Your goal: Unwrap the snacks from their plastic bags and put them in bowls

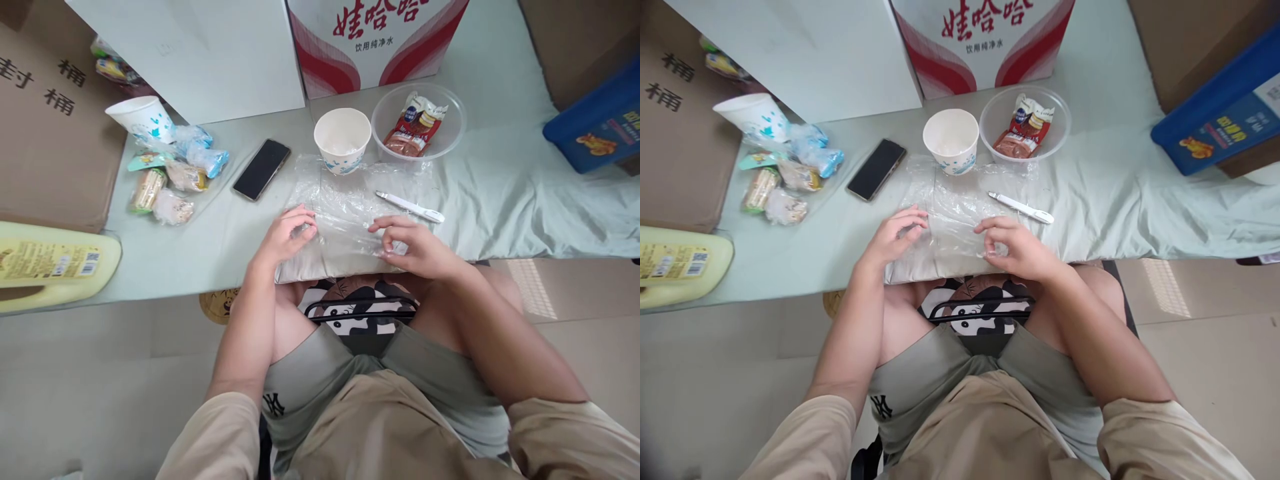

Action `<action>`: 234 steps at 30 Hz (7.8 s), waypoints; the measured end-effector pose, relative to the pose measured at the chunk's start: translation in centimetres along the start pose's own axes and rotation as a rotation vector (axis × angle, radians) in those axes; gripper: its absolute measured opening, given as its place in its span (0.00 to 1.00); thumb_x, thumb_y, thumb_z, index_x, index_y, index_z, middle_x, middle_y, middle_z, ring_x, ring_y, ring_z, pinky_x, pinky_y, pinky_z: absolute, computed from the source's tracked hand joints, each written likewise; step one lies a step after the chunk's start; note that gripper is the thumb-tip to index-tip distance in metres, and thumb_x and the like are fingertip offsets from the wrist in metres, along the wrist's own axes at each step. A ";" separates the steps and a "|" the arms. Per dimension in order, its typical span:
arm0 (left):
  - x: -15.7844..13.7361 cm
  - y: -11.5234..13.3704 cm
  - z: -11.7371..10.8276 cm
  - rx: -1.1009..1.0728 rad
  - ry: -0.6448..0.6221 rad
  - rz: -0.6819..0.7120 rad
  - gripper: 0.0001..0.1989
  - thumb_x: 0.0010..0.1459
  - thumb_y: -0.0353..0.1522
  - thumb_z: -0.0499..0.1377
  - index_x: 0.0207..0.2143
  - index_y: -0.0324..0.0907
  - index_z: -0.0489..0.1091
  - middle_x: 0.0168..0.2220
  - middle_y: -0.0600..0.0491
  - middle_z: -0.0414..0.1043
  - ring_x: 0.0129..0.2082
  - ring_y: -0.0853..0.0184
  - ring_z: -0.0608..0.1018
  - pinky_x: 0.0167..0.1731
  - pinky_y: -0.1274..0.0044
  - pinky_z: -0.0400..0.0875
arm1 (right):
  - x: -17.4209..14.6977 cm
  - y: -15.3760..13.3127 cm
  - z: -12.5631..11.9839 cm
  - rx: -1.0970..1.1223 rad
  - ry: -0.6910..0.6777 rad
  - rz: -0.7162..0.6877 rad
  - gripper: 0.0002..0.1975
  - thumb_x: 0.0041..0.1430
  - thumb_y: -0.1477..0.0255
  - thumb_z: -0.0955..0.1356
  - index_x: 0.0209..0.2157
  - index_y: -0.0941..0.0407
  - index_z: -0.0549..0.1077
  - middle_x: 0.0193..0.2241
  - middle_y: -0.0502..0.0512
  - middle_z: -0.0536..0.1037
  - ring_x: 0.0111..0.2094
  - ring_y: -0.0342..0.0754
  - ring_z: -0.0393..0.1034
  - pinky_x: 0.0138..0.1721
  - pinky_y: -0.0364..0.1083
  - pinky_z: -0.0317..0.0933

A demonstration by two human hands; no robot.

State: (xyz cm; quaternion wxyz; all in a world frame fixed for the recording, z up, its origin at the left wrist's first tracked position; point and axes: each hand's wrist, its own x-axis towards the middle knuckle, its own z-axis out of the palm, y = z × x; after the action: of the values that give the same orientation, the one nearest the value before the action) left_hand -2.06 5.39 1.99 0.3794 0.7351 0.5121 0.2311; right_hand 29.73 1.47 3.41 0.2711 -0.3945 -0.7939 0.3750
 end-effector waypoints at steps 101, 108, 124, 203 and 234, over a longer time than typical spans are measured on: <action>-10.1 3.8 7.4 -0.114 0.552 -0.695 0.14 0.60 0.44 0.60 0.30 0.43 0.71 0.22 0.56 0.72 0.21 0.67 0.74 0.26 0.76 0.68 | 2.3 3.4 1.5 -0.330 0.542 0.467 0.16 0.60 0.74 0.62 0.49 0.54 0.72 0.42 0.61 0.76 0.41 0.55 0.71 0.48 0.56 0.65; -9.4 4.1 6.6 0.223 0.784 -0.584 0.21 0.53 0.39 0.69 0.48 0.46 0.69 0.44 0.48 0.72 0.47 0.56 0.76 0.50 0.65 0.71 | 1.9 1.5 1.4 -0.499 0.593 0.276 0.20 0.62 0.68 0.65 0.55 0.55 0.73 0.52 0.67 0.73 0.54 0.64 0.66 0.56 0.64 0.59; -5.2 3.2 1.1 -0.300 0.256 -0.292 0.22 0.46 0.32 0.68 0.46 0.44 0.70 0.28 0.60 0.68 0.27 0.71 0.73 0.31 0.78 0.69 | -0.3 -1.5 4.0 -0.583 -0.096 0.106 0.24 0.58 0.78 0.66 0.56 0.52 0.75 0.60 0.64 0.73 0.62 0.67 0.62 0.56 0.63 0.59; 2.5 0.9 2.5 -0.663 0.150 -0.199 0.12 0.55 0.38 0.59 0.32 0.40 0.77 0.38 0.48 0.80 0.34 0.65 0.80 0.34 0.75 0.77 | 3.6 5.0 2.7 0.075 0.266 0.003 0.12 0.53 0.79 0.66 0.24 0.52 0.80 0.61 0.52 0.70 0.64 0.58 0.62 0.67 0.62 0.59; 1.9 2.1 2.4 -0.703 0.002 -0.191 0.14 0.49 0.35 0.69 0.39 0.41 0.78 0.31 0.52 0.81 0.30 0.68 0.81 0.34 0.77 0.74 | 3.8 3.2 2.6 0.053 0.317 -0.049 0.32 0.58 0.61 0.71 0.63 0.52 0.63 0.68 0.65 0.64 0.69 0.63 0.57 0.69 0.64 0.54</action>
State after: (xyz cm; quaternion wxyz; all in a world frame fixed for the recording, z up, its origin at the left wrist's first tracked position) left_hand 1.62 6.03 2.08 0.6283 0.5084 0.4682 0.3573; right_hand 27.15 4.94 -0.18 0.4121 -0.4221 -0.7404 0.3222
